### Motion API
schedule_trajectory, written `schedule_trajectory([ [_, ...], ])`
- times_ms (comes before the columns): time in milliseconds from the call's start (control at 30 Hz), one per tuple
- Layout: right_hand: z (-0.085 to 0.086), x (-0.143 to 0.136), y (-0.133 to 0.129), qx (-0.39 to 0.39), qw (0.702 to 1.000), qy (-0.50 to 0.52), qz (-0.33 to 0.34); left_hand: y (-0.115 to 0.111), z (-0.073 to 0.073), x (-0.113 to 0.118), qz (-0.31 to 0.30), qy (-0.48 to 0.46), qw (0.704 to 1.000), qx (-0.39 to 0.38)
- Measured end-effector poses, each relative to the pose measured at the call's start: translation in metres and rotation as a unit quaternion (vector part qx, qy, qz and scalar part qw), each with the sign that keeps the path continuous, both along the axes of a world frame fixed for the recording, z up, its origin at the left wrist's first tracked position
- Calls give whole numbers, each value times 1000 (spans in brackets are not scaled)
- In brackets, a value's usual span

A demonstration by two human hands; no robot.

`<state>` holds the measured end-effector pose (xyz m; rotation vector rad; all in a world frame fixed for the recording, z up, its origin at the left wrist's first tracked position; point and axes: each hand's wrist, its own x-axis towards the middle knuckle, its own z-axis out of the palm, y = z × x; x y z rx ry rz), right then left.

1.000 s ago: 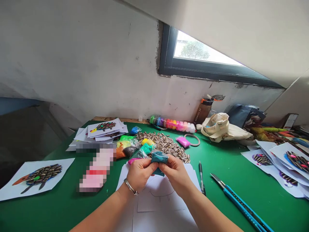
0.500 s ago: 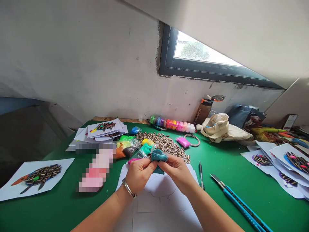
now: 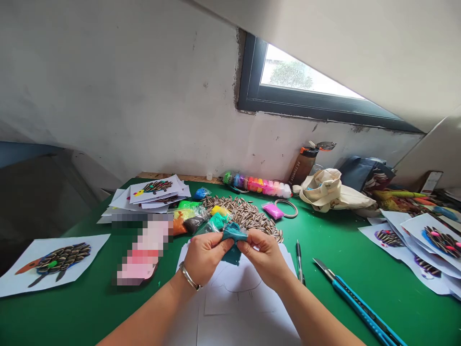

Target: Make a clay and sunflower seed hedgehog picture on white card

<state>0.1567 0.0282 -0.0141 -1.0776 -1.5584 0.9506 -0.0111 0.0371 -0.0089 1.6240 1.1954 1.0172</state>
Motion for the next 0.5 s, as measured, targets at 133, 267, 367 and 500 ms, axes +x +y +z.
schedule_trajectory([
  [133, 4, 3, 0, -94, 990, 83, 73, -5, 4, 0, 5, 90, 992, 90],
  [267, 2, 9, 2, -96, 990, 58, 89, -6, 7, 1, -12, 110, 986, 123],
  [367, 0, 10, 2, -38, 998, 9, 52, -3, 6, 0, -39, 91, 992, 77],
  [500, 1, 8, 0, 20, 999, -23, 13, -1, 7, -2, -89, 56, 994, 22],
])
